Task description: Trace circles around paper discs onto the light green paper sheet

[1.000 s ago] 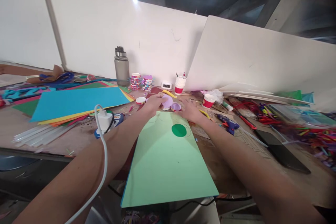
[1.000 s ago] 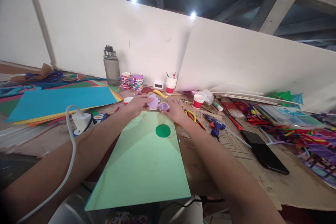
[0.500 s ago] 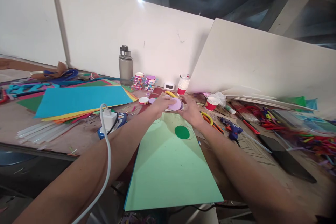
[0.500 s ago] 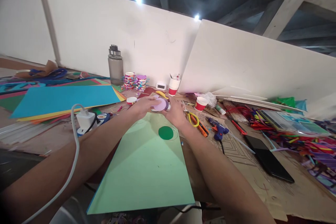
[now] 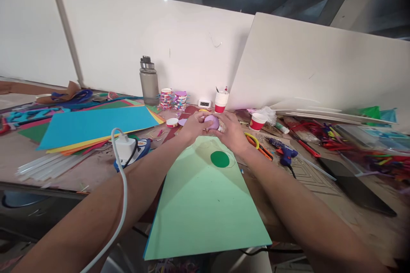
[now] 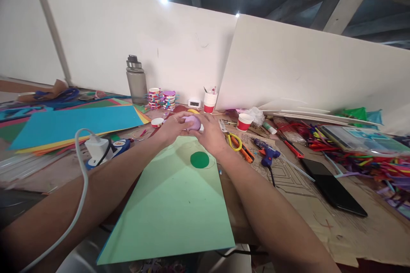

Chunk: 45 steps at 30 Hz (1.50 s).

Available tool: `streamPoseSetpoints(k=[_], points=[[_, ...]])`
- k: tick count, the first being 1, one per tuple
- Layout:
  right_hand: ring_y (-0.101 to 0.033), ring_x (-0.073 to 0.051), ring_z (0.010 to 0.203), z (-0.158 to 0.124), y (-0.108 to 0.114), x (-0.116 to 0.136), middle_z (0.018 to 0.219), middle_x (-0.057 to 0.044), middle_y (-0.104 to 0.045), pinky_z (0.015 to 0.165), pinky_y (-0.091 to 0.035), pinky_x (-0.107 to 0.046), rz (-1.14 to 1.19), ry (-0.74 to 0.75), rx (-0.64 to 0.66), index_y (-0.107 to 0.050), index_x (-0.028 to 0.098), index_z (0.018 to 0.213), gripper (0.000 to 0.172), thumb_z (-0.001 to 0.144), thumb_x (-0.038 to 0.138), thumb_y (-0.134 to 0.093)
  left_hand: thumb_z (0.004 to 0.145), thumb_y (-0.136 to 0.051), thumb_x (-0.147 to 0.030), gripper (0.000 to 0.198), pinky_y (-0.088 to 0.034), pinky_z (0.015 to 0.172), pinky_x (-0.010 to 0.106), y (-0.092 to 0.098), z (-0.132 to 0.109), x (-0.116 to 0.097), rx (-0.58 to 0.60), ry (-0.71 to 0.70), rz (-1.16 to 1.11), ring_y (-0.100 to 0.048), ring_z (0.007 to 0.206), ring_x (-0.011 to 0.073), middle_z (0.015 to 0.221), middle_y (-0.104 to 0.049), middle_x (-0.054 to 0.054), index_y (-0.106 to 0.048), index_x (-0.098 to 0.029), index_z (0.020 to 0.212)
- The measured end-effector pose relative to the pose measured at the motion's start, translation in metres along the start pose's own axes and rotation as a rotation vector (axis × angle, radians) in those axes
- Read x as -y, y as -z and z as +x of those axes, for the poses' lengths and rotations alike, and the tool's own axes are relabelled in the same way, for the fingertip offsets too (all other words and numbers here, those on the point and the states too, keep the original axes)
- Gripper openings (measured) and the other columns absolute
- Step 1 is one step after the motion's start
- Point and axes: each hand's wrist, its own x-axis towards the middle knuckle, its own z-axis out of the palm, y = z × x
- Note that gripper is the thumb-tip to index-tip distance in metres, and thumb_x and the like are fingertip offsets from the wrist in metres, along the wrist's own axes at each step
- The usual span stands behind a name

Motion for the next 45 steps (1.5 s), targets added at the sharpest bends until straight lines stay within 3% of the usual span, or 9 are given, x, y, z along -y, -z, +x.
streamPoseSetpoints(k=[9, 13, 18, 25, 29, 35, 39, 42, 45], points=[[-0.055, -0.031, 0.120, 0.001, 0.004, -0.003, 0.128, -0.013, -0.064, 0.100, -0.048, -0.049, 0.129, -0.039, 0.012, -0.064, 0.020, 0.128, 0.048, 0.083, 0.037, -0.070, 0.063, -0.078, -0.007, 0.052, -0.055, 0.069, 0.029, 0.000, 0.002, -0.002, -0.084, 0.027, -0.084, -0.067, 0.076, 0.0149, 0.088, -0.068, 0.003, -0.056, -0.015, 0.109], [-0.066, -0.023, 0.096, 0.003, 0.001, 0.000, 0.116, -0.010, -0.069, 0.079, -0.057, -0.038, 0.427, -0.276, -0.012, -0.061, 0.021, 0.129, 0.047, 0.086, 0.040, -0.062, 0.066, -0.072, -0.004, 0.051, -0.055, 0.077, 0.033, -0.001, 0.004, 0.000, -0.091, 0.015, -0.067, -0.069, 0.085, 0.0174, 0.097, -0.071, 0.007, -0.056, -0.015, 0.113], [-0.063, -0.018, 0.074, 0.004, -0.006, -0.005, 0.085, -0.003, -0.070, 0.064, -0.056, -0.033, 0.578, -0.501, -0.050, -0.067, 0.020, 0.105, 0.035, 0.075, 0.039, -0.069, 0.065, -0.071, -0.003, 0.047, -0.054, 0.077, 0.031, -0.004, 0.004, 0.002, -0.064, -0.003, -0.068, -0.068, 0.081, 0.0156, 0.096, -0.072, 0.006, -0.060, -0.014, 0.110], [-0.053, -0.012, 0.048, 0.005, -0.005, -0.006, 0.072, 0.002, -0.065, 0.034, -0.040, -0.023, 0.819, -0.604, -0.017, -0.064, 0.019, 0.092, 0.037, 0.065, 0.042, -0.077, 0.074, -0.079, -0.040, 0.036, -0.057, 0.071, 0.030, -0.005, -0.004, -0.008, 0.095, 0.046, -0.157, -0.064, 0.086, 0.0167, 0.101, -0.069, 0.008, -0.066, -0.016, 0.097], [-0.058, -0.013, 0.050, 0.005, -0.005, -0.002, 0.070, 0.000, -0.066, 0.034, -0.040, -0.021, 0.902, -0.622, 0.011, -0.067, 0.018, 0.099, 0.040, 0.069, 0.043, -0.074, 0.081, -0.067, -0.060, 0.047, -0.058, 0.074, 0.033, -0.005, -0.004, -0.009, 0.120, 0.128, -0.189, -0.065, 0.090, 0.0190, 0.102, -0.068, 0.009, -0.065, -0.019, 0.103], [-0.059, -0.012, 0.062, 0.004, -0.007, -0.003, 0.082, 0.000, -0.067, 0.048, -0.046, -0.021, 0.774, -0.557, -0.029, -0.069, 0.019, 0.102, 0.036, 0.072, 0.038, -0.072, 0.081, -0.071, -0.053, 0.043, -0.055, 0.093, 0.041, -0.012, -0.006, -0.002, 0.274, 0.075, -0.210, -0.063, 0.103, 0.0196, 0.110, -0.066, 0.008, -0.065, -0.022, 0.110], [-0.061, -0.013, 0.068, 0.006, -0.008, -0.004, 0.084, 0.001, -0.064, 0.058, -0.052, -0.025, 0.809, -0.658, -0.083, -0.064, 0.021, 0.103, 0.033, 0.073, 0.033, -0.071, 0.082, -0.071, -0.049, 0.052, -0.052, 0.095, 0.043, -0.012, -0.006, -0.002, 0.229, -0.029, 0.004, -0.064, 0.104, 0.0214, 0.116, -0.065, 0.009, -0.060, -0.023, 0.126], [-0.063, -0.015, 0.073, 0.007, -0.008, 0.002, 0.086, -0.002, -0.066, 0.065, -0.057, -0.029, 1.067, -0.764, -0.087, -0.061, 0.022, 0.097, 0.021, 0.084, 0.038, -0.061, 0.075, -0.078, -0.040, 0.063, -0.042, 0.106, 0.044, -0.007, -0.003, -0.005, 0.062, -0.257, 0.395, -0.055, 0.122, 0.0275, 0.133, -0.060, 0.010, -0.057, -0.025, 0.132], [-0.064, -0.018, 0.071, 0.008, -0.007, 0.011, 0.086, -0.005, -0.068, 0.065, -0.059, -0.035, 1.303, -0.860, -0.014, -0.061, 0.023, 0.101, 0.034, 0.095, 0.051, -0.043, 0.064, -0.086, -0.030, 0.070, -0.028, 0.115, 0.047, -0.001, 0.000, -0.006, 0.027, -0.418, 0.780, -0.046, 0.133, 0.0319, 0.139, -0.058, 0.008, -0.061, -0.026, 0.128]])
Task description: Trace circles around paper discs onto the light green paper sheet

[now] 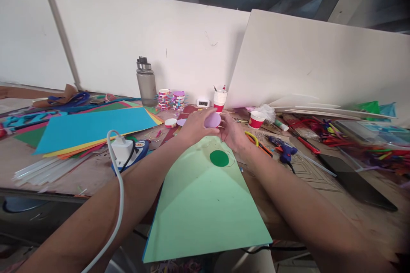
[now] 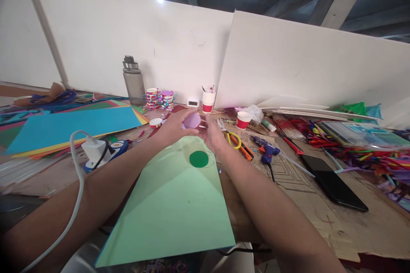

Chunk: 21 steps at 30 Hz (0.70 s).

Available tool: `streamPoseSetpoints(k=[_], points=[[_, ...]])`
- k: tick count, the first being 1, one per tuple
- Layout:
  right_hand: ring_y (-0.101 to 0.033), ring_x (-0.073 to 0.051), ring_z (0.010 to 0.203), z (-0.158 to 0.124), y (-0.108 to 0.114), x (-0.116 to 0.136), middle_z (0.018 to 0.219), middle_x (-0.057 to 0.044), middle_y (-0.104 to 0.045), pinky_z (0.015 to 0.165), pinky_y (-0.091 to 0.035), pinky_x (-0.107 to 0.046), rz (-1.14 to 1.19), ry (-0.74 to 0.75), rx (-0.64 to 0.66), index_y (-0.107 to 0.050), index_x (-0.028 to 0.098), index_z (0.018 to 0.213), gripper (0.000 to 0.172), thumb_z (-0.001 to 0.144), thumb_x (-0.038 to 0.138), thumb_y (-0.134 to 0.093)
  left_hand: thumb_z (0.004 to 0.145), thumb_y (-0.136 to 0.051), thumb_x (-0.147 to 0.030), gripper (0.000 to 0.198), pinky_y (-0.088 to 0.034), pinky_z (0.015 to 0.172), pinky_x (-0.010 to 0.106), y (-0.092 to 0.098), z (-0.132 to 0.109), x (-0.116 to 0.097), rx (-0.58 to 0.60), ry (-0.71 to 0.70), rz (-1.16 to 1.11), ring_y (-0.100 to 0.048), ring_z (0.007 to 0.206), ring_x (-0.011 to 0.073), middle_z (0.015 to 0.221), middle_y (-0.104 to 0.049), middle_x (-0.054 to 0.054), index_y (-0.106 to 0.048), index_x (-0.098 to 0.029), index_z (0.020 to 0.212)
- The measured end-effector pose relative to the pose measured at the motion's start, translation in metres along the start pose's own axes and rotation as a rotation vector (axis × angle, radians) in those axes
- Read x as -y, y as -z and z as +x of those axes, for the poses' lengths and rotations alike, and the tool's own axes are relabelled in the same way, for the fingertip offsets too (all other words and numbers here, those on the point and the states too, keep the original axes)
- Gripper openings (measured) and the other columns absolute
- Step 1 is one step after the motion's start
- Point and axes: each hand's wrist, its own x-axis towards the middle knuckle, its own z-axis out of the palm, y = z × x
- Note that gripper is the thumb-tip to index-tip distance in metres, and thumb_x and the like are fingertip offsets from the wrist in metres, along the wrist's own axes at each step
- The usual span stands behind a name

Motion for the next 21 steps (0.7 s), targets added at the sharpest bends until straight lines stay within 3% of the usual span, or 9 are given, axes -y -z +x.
streamPoseSetpoints(k=[4, 8, 11, 13, 16, 19, 21], points=[[-0.065, -0.019, 0.065, -0.0049, -0.0088, -0.0007, 0.082, -0.007, -0.069, 0.065, -0.061, -0.039, 0.101, -0.157, 0.082, -0.061, 0.022, 0.104, 0.055, 0.096, 0.064, -0.027, 0.065, -0.085, -0.033, 0.063, -0.029, 0.114, 0.047, 0.0006, 0.0007, 0.0052, 0.008, -0.028, 0.162, -0.047, 0.130, 0.0328, 0.134, -0.061, 0.009, -0.065, -0.024, 0.124], [-0.067, -0.019, 0.068, -0.0054, -0.0097, -0.0011, 0.077, -0.007, -0.069, 0.069, -0.061, -0.038, 0.103, -0.161, 0.069, -0.062, 0.020, 0.100, 0.047, 0.099, 0.057, -0.033, 0.068, -0.081, -0.039, 0.057, -0.040, 0.103, 0.039, 0.0025, 0.0003, 0.0044, -0.061, 0.020, 0.043, -0.051, 0.122, 0.0288, 0.129, -0.059, 0.010, -0.067, -0.022, 0.120], [-0.068, -0.018, 0.073, -0.0056, -0.0079, 0.0006, 0.083, -0.006, -0.071, 0.070, -0.061, -0.036, 0.073, -0.090, 0.062, -0.062, 0.021, 0.096, 0.037, 0.099, 0.050, -0.040, 0.074, -0.076, -0.044, 0.051, -0.044, 0.091, 0.033, 0.0042, 0.0017, 0.0030, -0.097, 0.134, -0.132, -0.057, 0.107, 0.0234, 0.117, -0.062, 0.008, -0.068, -0.020, 0.118], [-0.068, -0.018, 0.075, -0.0058, -0.0068, 0.0020, 0.088, -0.007, -0.071, 0.071, -0.060, -0.035, 0.039, -0.042, 0.043, -0.063, 0.020, 0.094, 0.029, 0.097, 0.043, -0.045, 0.079, -0.069, -0.050, 0.051, -0.045, 0.083, 0.029, 0.0046, 0.0034, 0.0032, -0.110, 0.206, -0.369, -0.059, 0.095, 0.0190, 0.110, -0.064, 0.007, -0.066, -0.020, 0.119], [-0.067, -0.017, 0.076, -0.0050, -0.0059, 0.0025, 0.092, -0.007, -0.068, 0.072, -0.059, -0.033, 0.008, -0.008, -0.026, -0.063, 0.019, 0.093, 0.023, 0.095, 0.036, -0.049, 0.079, -0.066, -0.057, 0.053, -0.044, 0.073, 0.026, 0.0049, 0.0051, 0.0036, -0.154, 0.207, -0.637, -0.058, 0.086, 0.0150, 0.103, -0.064, 0.004, -0.060, -0.021, 0.119], [-0.064, -0.015, 0.074, -0.0033, -0.0064, 0.0013, 0.089, -0.004, -0.065, 0.067, -0.057, -0.029, 0.018, 0.016, -0.158, -0.060, 0.021, 0.089, 0.023, 0.095, 0.040, -0.049, 0.072, -0.078, -0.045, 0.048, -0.045, 0.082, 0.028, 0.0046, 0.0036, 0.0033, -0.234, 0.044, -0.427, -0.057, 0.094, 0.0169, 0.109, -0.062, 0.004, -0.060, -0.022, 0.110], [-0.062, -0.015, 0.072, -0.0029, -0.0072, 0.0007, 0.086, -0.003, -0.063, 0.062, -0.055, -0.027, 0.029, 0.017, -0.201, -0.057, 0.022, 0.086, 0.029, 0.096, 0.046, -0.046, 0.063, -0.085, -0.034, 0.043, -0.043, 0.092, 0.032, 0.0034, 0.0012, 0.0030, -0.166, -0.075, -0.180, -0.055, 0.105, 0.0216, 0.111, -0.062, 0.006, -0.063, -0.021, 0.097]])
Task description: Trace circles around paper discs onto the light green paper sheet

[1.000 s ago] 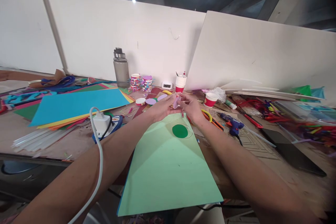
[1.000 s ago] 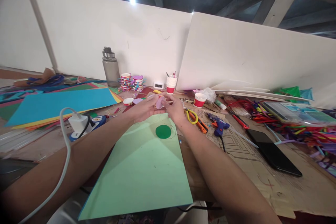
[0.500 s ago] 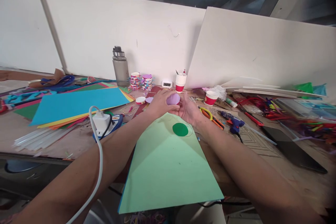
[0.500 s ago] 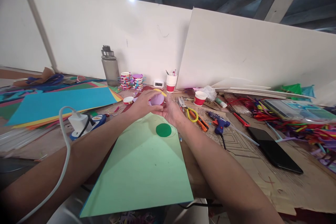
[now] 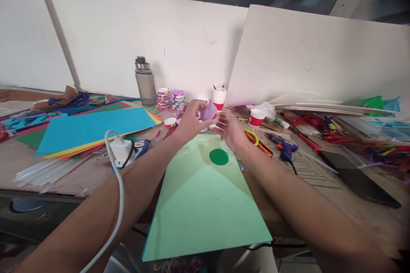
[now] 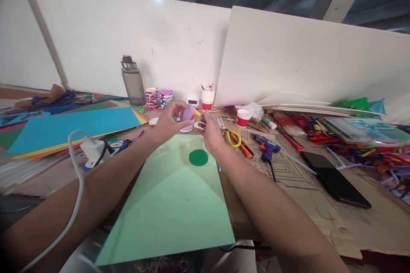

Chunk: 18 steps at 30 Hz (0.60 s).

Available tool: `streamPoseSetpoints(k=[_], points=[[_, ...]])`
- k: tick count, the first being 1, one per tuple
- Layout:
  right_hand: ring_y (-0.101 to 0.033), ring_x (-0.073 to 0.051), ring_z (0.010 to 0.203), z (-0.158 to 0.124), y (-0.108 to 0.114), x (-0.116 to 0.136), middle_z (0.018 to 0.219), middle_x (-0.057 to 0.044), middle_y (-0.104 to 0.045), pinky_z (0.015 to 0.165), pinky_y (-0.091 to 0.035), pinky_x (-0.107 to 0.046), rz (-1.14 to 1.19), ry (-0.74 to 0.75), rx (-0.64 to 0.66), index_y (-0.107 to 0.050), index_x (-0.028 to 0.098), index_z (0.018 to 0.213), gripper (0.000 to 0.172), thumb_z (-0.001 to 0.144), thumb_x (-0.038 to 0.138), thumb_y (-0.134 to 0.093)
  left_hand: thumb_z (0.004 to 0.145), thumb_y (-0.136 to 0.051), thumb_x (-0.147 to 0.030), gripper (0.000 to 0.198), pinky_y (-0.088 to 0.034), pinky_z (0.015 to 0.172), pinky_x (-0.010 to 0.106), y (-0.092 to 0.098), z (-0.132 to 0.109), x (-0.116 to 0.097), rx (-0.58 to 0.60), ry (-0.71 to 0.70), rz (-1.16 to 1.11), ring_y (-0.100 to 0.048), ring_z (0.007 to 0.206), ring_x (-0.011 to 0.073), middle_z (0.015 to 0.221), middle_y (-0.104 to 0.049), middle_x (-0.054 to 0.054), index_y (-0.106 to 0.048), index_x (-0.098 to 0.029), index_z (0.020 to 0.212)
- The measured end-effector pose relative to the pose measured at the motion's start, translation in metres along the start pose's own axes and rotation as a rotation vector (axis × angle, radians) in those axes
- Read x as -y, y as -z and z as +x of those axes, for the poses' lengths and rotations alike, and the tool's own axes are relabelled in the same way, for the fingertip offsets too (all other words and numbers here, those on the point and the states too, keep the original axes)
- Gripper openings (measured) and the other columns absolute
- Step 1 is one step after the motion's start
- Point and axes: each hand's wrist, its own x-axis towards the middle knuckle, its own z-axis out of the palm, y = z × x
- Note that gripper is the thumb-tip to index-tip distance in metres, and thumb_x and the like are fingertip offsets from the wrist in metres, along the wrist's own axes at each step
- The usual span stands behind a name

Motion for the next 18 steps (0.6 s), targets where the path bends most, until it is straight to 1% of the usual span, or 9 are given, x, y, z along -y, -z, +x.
streamPoseSetpoints(k=[2, 3, 4, 6, 8, 10, 12, 15, 18], points=[[-0.061, -0.016, 0.072, -0.001, -0.001, 0.000, 0.086, -0.004, -0.063, 0.060, -0.055, -0.027, 0.004, -0.020, 0.049, -0.055, 0.022, 0.085, 0.036, 0.096, 0.053, -0.041, 0.058, -0.088, -0.028, 0.037, -0.041, 0.097, 0.037, -0.002, -0.002, -0.001, 0.136, -0.062, 0.142, -0.054, 0.109, 0.0254, 0.107, -0.064, 0.006, -0.065, -0.021, 0.086], [-0.061, -0.016, 0.071, -0.001, -0.001, 0.001, 0.087, -0.004, -0.063, 0.060, -0.055, -0.028, 0.010, -0.027, 0.086, -0.055, 0.022, 0.086, 0.038, 0.096, 0.055, -0.040, 0.059, -0.087, -0.028, 0.033, -0.040, 0.098, 0.038, -0.002, -0.003, -0.001, 0.163, -0.074, 0.164, -0.055, 0.109, 0.0260, 0.104, -0.065, 0.006, -0.065, -0.021, 0.082], [-0.062, -0.016, 0.071, -0.001, -0.001, 0.002, 0.087, -0.004, -0.063, 0.061, -0.056, -0.029, 0.025, -0.028, 0.109, -0.055, 0.022, 0.087, 0.039, 0.096, 0.056, -0.040, 0.062, -0.085, -0.029, 0.029, -0.041, 0.098, 0.038, -0.003, -0.003, -0.002, 0.141, -0.082, 0.164, -0.055, 0.108, 0.0257, 0.103, -0.065, 0.006, -0.066, -0.021, 0.082], [-0.062, -0.015, 0.070, -0.002, -0.001, 0.003, 0.086, -0.003, -0.062, 0.064, -0.058, -0.031, 0.072, -0.018, 0.104, -0.054, 0.022, 0.089, 0.038, 0.096, 0.056, -0.040, 0.071, -0.079, -0.031, 0.022, -0.042, 0.096, 0.036, -0.003, -0.003, -0.005, 0.017, -0.101, 0.123, -0.056, 0.108, 0.0238, 0.106, -0.065, 0.006, -0.065, -0.021, 0.084], [-0.063, -0.016, 0.068, -0.002, -0.002, 0.005, 0.081, -0.003, -0.062, 0.066, -0.059, -0.034, 0.117, -0.046, 0.105, -0.054, 0.022, 0.089, 0.038, 0.097, 0.056, -0.039, 0.074, -0.077, -0.033, 0.023, -0.044, 0.092, 0.032, -0.004, -0.003, -0.007, -0.040, -0.083, 0.051, -0.057, 0.108, 0.0221, 0.109, -0.065, 0.006, -0.064, -0.021, 0.088], [-0.064, -0.018, 0.068, -0.004, -0.004, 0.005, 0.079, -0.004, -0.063, 0.066, -0.060, -0.036, 0.146, -0.106, 0.162, -0.055, 0.022, 0.092, 0.040, 0.097, 0.057, -0.037, 0.076, -0.075, -0.035, 0.029, -0.045, 0.089, 0.031, -0.006, -0.003, -0.007, -0.040, -0.021, -0.030, -0.059, 0.103, 0.0210, 0.111, -0.064, 0.007, -0.062, -0.020, 0.097], [-0.065, -0.019, 0.071, -0.007, -0.007, 0.005, 0.081, -0.005, -0.066, 0.064, -0.060, -0.036, 0.164, -0.130, 0.225, -0.057, 0.022, 0.097, 0.041, 0.099, 0.055, -0.034, 0.074, -0.076, -0.033, 0.036, -0.045, 0.091, 0.032, -0.008, -0.005, -0.004, -0.017, -0.005, -0.028, -0.059, 0.104, 0.0217, 0.113, -0.063, 0.008, -0.061, -0.020, 0.103], [-0.067, -0.018, 0.075, -0.011, -0.010, 0.002, 0.086, -0.005, -0.070, 0.062, -0.059, -0.030, 0.148, -0.078, 0.241, -0.059, 0.021, 0.103, 0.036, 0.101, 0.048, -0.034, 0.065, -0.083, -0.027, 0.037, -0.042, 0.099, 0.038, -0.011, -0.007, -0.001, 0.063, -0.076, 0.116, -0.054, 0.115, 0.0258, 0.116, -0.062, 0.008, -0.063, -0.020, 0.095], [-0.067, -0.016, 0.074, -0.010, -0.008, 0.001, 0.085, -0.003, -0.070, 0.061, -0.059, -0.028, 0.124, -0.020, 0.244, -0.060, 0.021, 0.105, 0.035, 0.100, 0.049, -0.039, 0.068, -0.082, -0.026, 0.032, -0.044, 0.095, 0.038, -0.009, -0.007, -0.004, 0.086, -0.082, 0.177, -0.055, 0.115, 0.0257, 0.117, -0.064, 0.008, -0.062, -0.021, 0.093]])
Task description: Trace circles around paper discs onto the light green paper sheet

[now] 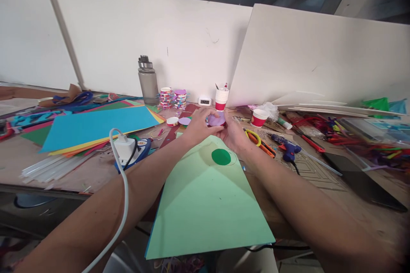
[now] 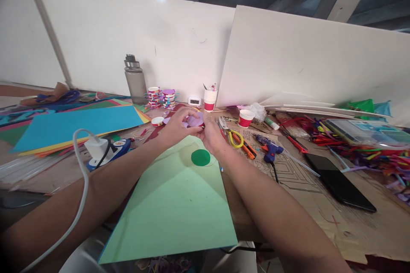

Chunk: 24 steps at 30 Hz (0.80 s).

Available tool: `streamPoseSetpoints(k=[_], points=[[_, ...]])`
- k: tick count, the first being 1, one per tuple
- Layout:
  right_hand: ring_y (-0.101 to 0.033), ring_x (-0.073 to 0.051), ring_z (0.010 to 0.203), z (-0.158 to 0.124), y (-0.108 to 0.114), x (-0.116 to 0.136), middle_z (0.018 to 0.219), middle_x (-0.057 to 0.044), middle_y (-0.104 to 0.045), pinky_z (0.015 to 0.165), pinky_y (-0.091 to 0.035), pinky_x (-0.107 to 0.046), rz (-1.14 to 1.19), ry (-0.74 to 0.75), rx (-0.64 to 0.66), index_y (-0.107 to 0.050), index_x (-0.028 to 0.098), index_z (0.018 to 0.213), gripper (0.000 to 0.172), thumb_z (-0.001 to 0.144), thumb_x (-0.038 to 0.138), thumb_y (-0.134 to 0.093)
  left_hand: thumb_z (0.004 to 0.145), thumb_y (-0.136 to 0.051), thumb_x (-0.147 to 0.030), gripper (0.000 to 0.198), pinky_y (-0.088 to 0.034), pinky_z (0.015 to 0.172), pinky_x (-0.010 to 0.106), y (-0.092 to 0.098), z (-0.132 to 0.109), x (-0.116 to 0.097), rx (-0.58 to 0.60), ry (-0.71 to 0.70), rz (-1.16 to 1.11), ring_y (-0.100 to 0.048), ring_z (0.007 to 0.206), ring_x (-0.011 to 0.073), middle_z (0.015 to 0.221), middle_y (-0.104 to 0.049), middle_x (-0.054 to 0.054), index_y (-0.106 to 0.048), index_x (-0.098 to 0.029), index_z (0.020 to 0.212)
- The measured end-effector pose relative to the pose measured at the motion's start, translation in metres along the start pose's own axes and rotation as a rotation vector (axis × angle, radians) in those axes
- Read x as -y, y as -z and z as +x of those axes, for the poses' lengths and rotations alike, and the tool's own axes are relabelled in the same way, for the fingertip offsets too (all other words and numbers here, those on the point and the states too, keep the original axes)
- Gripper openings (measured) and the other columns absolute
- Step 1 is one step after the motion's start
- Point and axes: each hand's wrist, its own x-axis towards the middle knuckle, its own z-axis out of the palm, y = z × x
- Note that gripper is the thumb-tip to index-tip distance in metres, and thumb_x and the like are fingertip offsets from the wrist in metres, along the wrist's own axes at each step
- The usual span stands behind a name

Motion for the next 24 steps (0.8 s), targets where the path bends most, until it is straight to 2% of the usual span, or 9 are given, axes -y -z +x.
streamPoseSetpoints(k=[3, 5, 6, 9, 12, 15, 18, 21, 24], points=[[-0.065, -0.015, 0.066, 0.003, 0.004, 0.002, 0.076, -0.002, -0.068, 0.058, -0.058, -0.027, 0.030, -0.003, -0.004, -0.061, 0.021, 0.099, 0.043, 0.099, 0.056, -0.036, 0.072, -0.079, -0.028, 0.031, -0.046, 0.088, 0.035, 0.002, 0.001, -0.004, -0.108, -0.020, -0.018, -0.059, 0.107, 0.0235, 0.115, -0.066, 0.007, -0.061, -0.021, 0.097], [-0.063, -0.014, 0.061, 0.004, 0.005, 0.004, 0.072, -0.001, -0.066, 0.055, -0.057, -0.026, 0.078, -0.016, -0.038, -0.061, 0.020, 0.094, 0.046, 0.100, 0.057, -0.033, 0.072, -0.080, -0.028, 0.031, -0.046, 0.090, 0.036, 0.000, 0.001, -0.003, -0.168, -0.079, -0.020, -0.059, 0.108, 0.0239, 0.114, -0.066, 0.007, -0.061, -0.021, 0.097], [-0.063, -0.014, 0.060, 0.005, 0.005, 0.004, 0.071, -0.001, -0.066, 0.053, -0.056, -0.025, 0.100, -0.028, -0.058, -0.061, 0.020, 0.092, 0.047, 0.100, 0.056, -0.031, 0.071, -0.081, -0.026, 0.031, -0.045, 0.093, 0.037, -0.002, 0.000, -0.002, -0.164, -0.106, -0.012, -0.058, 0.110, 0.0246, 0.115, -0.065, 0.008, -0.061, -0.021, 0.096], [-0.066, -0.016, 0.066, 0.006, 0.002, 0.005, 0.074, -0.004, -0.068, 0.050, -0.054, -0.025, 0.126, -0.113, -0.087, -0.061, 0.019, 0.093, 0.054, 0.102, 0.054, -0.021, 0.061, -0.085, -0.019, 0.032, -0.043, 0.096, 0.040, -0.010, -0.003, 0.004, 0.004, -0.092, 0.020, -0.058, 0.109, 0.0260, 0.109, -0.065, 0.007, -0.063, -0.020, 0.084], [-0.066, -0.017, 0.067, 0.005, 0.000, 0.006, 0.074, -0.005, -0.069, 0.053, -0.055, -0.027, 0.125, -0.157, -0.089, -0.062, 0.017, 0.093, 0.057, 0.103, 0.052, -0.018, 0.064, -0.084, -0.025, 0.030, -0.045, 0.090, 0.036, -0.012, -0.003, 0.006, -0.046, 0.070, -0.123, -0.058, 0.103, 0.0240, 0.105, -0.066, 0.006, -0.064, -0.020, 0.086], [-0.065, -0.015, 0.064, 0.002, 0.001, 0.007, 0.072, -0.005, -0.067, 0.060, -0.058, -0.028, 0.090, -0.084, -0.094, -0.061, 0.018, 0.087, 0.048, 0.103, 0.048, -0.027, 0.073, -0.078, -0.039, 0.031, -0.046, 0.081, 0.031, -0.007, 0.001, 0.003, -0.165, 0.240, -0.446, -0.060, 0.092, 0.0188, 0.099, -0.067, 0.004, -0.064, -0.019, 0.092], [-0.066, -0.015, 0.068, 0.000, 0.002, 0.006, 0.074, -0.004, -0.066, 0.064, -0.058, -0.030, 0.026, -0.043, -0.058, -0.060, 0.018, 0.086, 0.034, 0.100, 0.044, -0.042, 0.072, -0.079, -0.047, 0.037, -0.045, 0.076, 0.027, -0.004, 0.006, 0.000, -0.232, 0.359, -0.730, -0.060, 0.085, 0.0148, 0.091, -0.066, 0.003, -0.063, -0.018, 0.089], [-0.064, -0.013, 0.071, 0.000, 0.004, 0.003, 0.081, 0.001, -0.065, 0.062, -0.056, -0.027, -0.102, 0.100, -0.018, -0.058, 0.022, 0.091, 0.017, 0.087, 0.037, -0.064, 0.067, -0.083, -0.050, 0.041, -0.044, 0.069, 0.025, -0.003, 0.007, -0.001, -0.225, 0.446, -0.919, -0.060, 0.079, 0.0125, 0.088, -0.066, 0.002, -0.063, -0.018, 0.083], [-0.060, -0.012, 0.072, -0.001, 0.006, 0.002, 0.083, 0.003, -0.060, 0.061, -0.052, -0.025, -0.322, 0.330, -0.037, -0.057, 0.025, 0.097, 0.026, 0.077, 0.034, -0.071, 0.070, -0.082, -0.050, 0.040, -0.044, 0.068, 0.025, -0.004, 0.007, -0.002, -0.174, 0.504, -1.009, -0.062, 0.078, 0.0132, 0.086, -0.068, 0.002, -0.063, -0.018, 0.083]])
